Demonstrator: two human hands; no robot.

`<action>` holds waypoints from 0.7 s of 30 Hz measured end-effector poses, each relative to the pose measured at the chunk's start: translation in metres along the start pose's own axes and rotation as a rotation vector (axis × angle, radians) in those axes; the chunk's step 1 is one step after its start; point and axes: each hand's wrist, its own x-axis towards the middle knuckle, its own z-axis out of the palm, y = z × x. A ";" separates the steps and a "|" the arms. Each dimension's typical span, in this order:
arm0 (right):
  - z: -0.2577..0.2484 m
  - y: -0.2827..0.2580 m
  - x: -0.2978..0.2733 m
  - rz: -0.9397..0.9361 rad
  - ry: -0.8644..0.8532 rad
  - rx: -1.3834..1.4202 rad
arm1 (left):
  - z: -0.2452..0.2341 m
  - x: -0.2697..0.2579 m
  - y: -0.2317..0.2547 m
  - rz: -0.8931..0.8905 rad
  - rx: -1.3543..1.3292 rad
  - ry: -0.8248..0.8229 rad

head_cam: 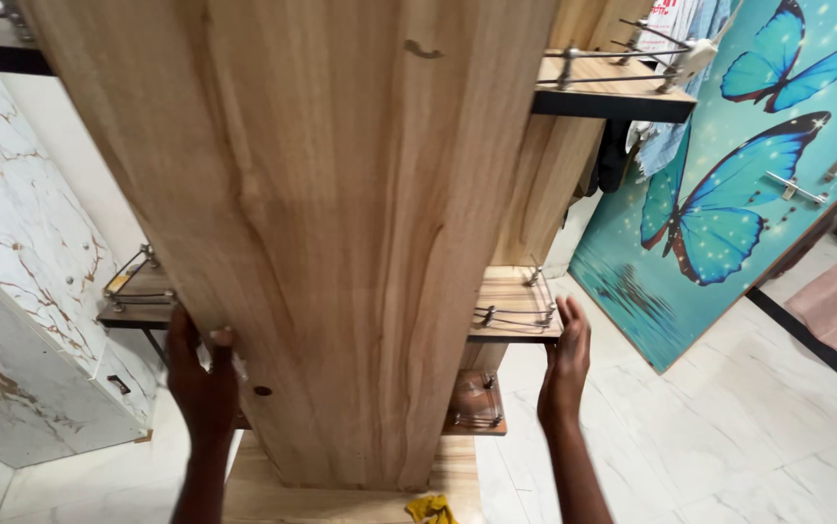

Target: The person is assembling a wooden wardrobe or cabinet. They are holding a large wooden panel and attempting to align it with the main frame of the furniture, which has metal shelf supports attached. The person repeatedly adjusts the panel's position, trying to fit it into place.

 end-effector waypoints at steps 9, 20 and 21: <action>0.065 0.091 -0.147 0.106 0.170 -0.288 | -0.023 -0.066 -0.077 -0.005 -0.004 -0.023; 0.110 0.160 -0.175 0.204 0.404 -0.157 | -0.036 -0.012 -0.201 -0.457 -0.270 -0.123; 0.115 0.161 -0.175 0.199 0.436 -0.153 | -0.030 -0.002 -0.213 -0.537 -0.311 -0.160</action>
